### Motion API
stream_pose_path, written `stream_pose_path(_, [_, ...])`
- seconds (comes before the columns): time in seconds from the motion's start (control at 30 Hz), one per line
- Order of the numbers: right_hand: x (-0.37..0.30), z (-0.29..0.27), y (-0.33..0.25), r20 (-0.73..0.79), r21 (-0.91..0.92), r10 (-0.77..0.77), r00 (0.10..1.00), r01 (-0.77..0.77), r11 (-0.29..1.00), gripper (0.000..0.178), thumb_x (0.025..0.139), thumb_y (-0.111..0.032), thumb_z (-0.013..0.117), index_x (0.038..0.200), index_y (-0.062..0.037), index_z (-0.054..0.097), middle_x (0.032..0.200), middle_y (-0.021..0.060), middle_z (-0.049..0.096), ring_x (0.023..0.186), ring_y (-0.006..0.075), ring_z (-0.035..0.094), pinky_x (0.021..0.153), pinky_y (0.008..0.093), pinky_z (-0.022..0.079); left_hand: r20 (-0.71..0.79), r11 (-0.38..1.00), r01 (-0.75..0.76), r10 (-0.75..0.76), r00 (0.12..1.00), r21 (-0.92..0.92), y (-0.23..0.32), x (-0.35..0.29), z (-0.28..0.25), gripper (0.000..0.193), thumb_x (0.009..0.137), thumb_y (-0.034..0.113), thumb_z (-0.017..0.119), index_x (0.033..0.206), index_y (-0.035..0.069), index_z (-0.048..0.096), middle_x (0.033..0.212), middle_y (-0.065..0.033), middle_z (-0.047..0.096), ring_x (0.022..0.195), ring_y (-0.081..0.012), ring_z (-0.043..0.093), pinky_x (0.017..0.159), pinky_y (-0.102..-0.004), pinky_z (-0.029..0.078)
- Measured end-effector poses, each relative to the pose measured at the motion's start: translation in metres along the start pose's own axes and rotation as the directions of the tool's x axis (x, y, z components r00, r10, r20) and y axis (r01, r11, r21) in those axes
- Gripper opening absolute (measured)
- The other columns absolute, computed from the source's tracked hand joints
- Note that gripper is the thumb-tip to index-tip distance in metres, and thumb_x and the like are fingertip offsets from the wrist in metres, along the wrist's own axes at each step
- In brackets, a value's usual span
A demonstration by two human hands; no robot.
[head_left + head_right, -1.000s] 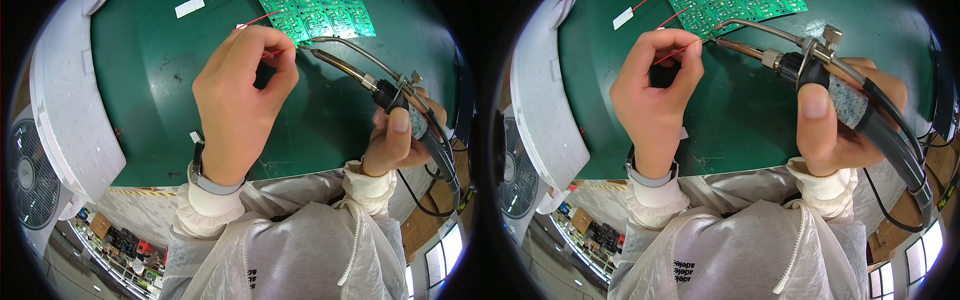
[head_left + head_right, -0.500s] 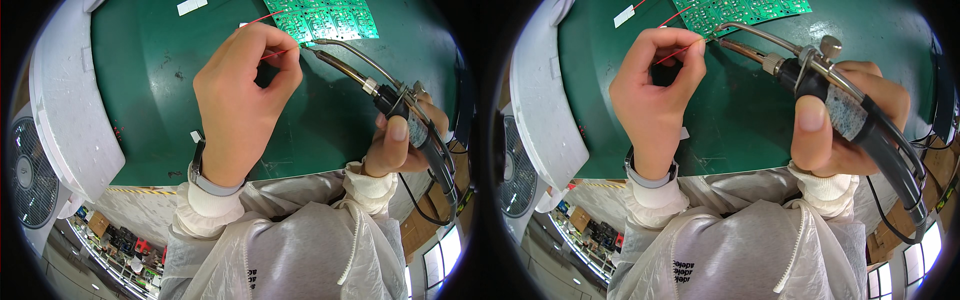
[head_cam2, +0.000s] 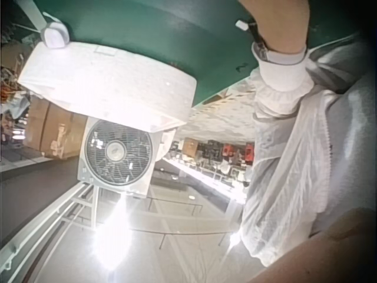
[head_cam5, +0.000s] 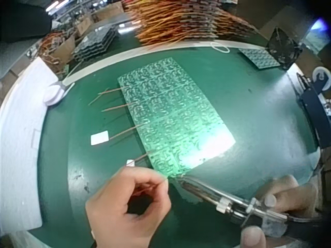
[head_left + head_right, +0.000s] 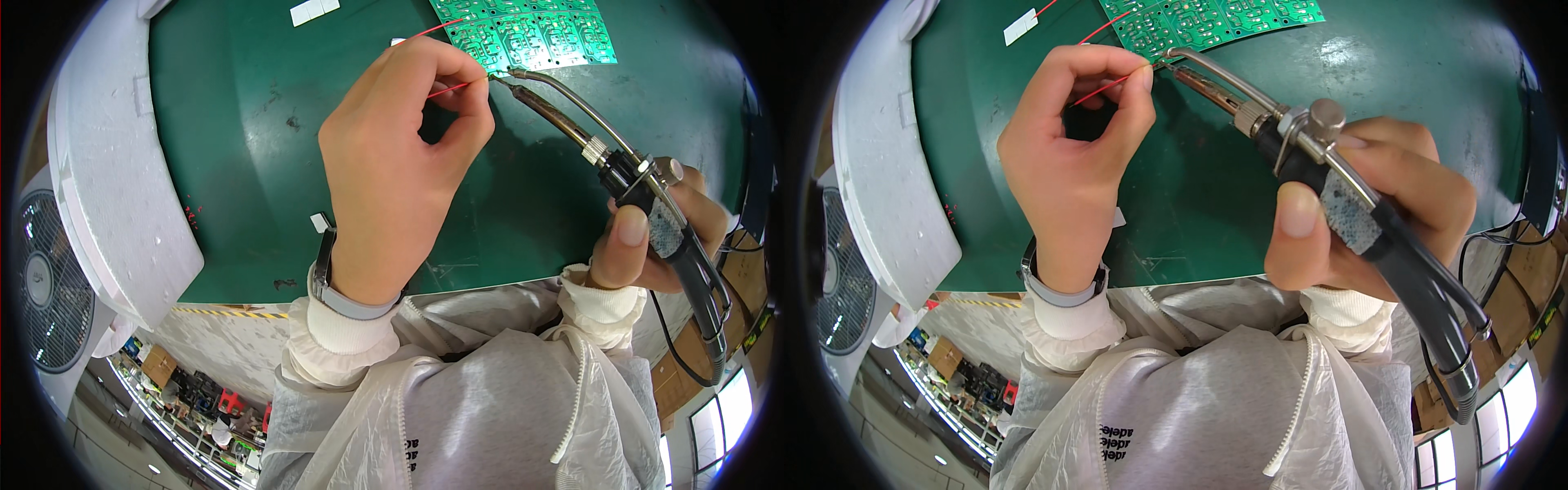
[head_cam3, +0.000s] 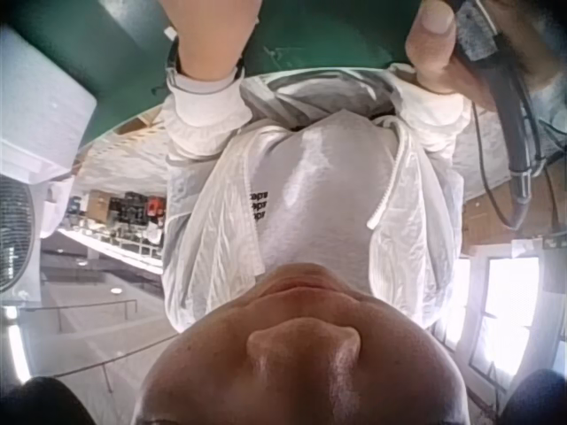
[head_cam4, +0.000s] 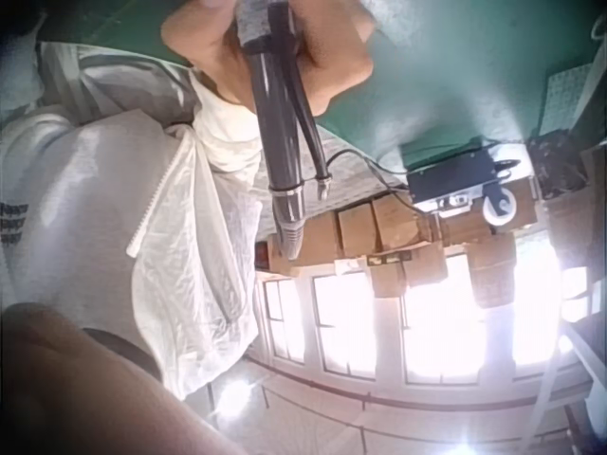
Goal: The person finishes soldering a circuit board using a soldering iron and stacks it with other boards. They then place a new circuit board on the workbench, retrieve wires from a container, and solder them onto the board using the soldering iron.
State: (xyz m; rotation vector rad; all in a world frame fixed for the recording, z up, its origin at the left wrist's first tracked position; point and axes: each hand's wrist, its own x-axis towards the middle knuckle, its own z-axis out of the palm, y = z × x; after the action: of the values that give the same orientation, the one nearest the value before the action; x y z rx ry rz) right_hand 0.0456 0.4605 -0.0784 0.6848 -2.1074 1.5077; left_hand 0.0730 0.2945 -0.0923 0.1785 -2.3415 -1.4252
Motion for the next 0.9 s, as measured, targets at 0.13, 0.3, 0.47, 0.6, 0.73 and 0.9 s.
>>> stream_pose_path(0.13, [-0.001,-0.007,0.007,-0.036,-0.045,-0.092,0.995,0.091,0.995,0.036,0.069,-0.024,0.062,0.087,0.0013,0.045,0.057,0.0115,0.051,0.045,0.0143,0.050,0.042,0.0204,0.041,-0.010,1.000,-0.016,0.016,1.000,-0.002,0.000,0.001,-0.002,0.009,0.071,-0.002,0.061,0.078,0.002,0.056,0.066,0.0007,0.055,0.059,-0.0036,0.048,0.056,-0.0160,0.039])
stream_pose_path(0.3, [-0.006,-0.015,0.007,-0.005,0.071,0.016,1.000,-0.016,0.997,0.042,0.064,-0.019,0.069,0.090,0.0005,0.042,0.071,0.0182,0.055,0.052,0.0148,0.050,0.055,0.0260,0.044,-0.001,1.000,-0.016,0.016,1.000,-0.002,-0.002,0.000,0.001,0.009,0.072,-0.002,0.061,0.077,0.002,0.056,0.065,0.0013,0.054,0.058,-0.0031,0.047,0.054,-0.0156,0.038])
stream_pose_path(0.47, [-0.004,-0.006,0.006,-0.185,0.072,0.084,0.979,-0.072,0.995,0.044,0.065,-0.025,0.070,0.088,-0.0006,0.042,0.067,0.0143,0.053,0.052,0.0139,0.048,0.058,0.0264,0.043,-0.005,1.000,-0.011,0.011,1.000,-0.010,0.000,-0.001,-0.003,0.008,0.071,-0.002,0.061,0.077,0.002,0.056,0.066,0.0016,0.054,0.058,-0.0030,0.046,0.055,-0.0156,0.037])
stream_pose_path(0.6, [-0.003,-0.011,0.006,-0.162,0.032,0.128,0.978,-0.125,0.992,0.043,0.068,-0.032,0.067,0.084,-0.0008,0.042,0.063,0.0105,0.051,0.052,0.0130,0.046,0.058,0.0260,0.041,0.027,1.000,0.007,-0.007,1.000,0.011,0.004,-0.008,-0.005,0.009,0.070,-0.003,0.061,0.077,0.002,0.056,0.066,0.0016,0.054,0.060,-0.0037,0.046,0.058,-0.0164,0.037])
stream_pose_path(0.73, [-0.003,-0.008,0.005,-0.165,0.137,0.107,0.980,-0.085,0.987,0.042,0.067,-0.030,0.068,0.080,0.0007,0.042,0.061,0.0101,0.051,0.053,0.0144,0.047,0.055,0.0247,0.041,0.038,0.999,0.026,-0.027,0.999,0.041,0.008,-0.018,-0.007,0.010,0.069,-0.002,0.061,0.077,0.003,0.056,0.067,0.0013,0.056,0.061,-0.0048,0.049,0.060,-0.0179,0.038])
stream_pose_path(0.9, [-0.011,-0.003,0.002,-0.095,0.183,0.117,0.989,-0.099,0.978,0.041,0.067,-0.027,0.068,0.077,0.0023,0.041,0.059,0.0095,0.049,0.053,0.0158,0.048,0.051,0.0250,0.041,0.017,0.998,-0.008,0.007,1.000,0.058,0.005,-0.020,-0.005,0.011,0.069,-0.001,0.061,0.077,0.004,0.055,0.068,0.0012,0.056,0.062,-0.0055,0.051,0.060,-0.0188,0.038])
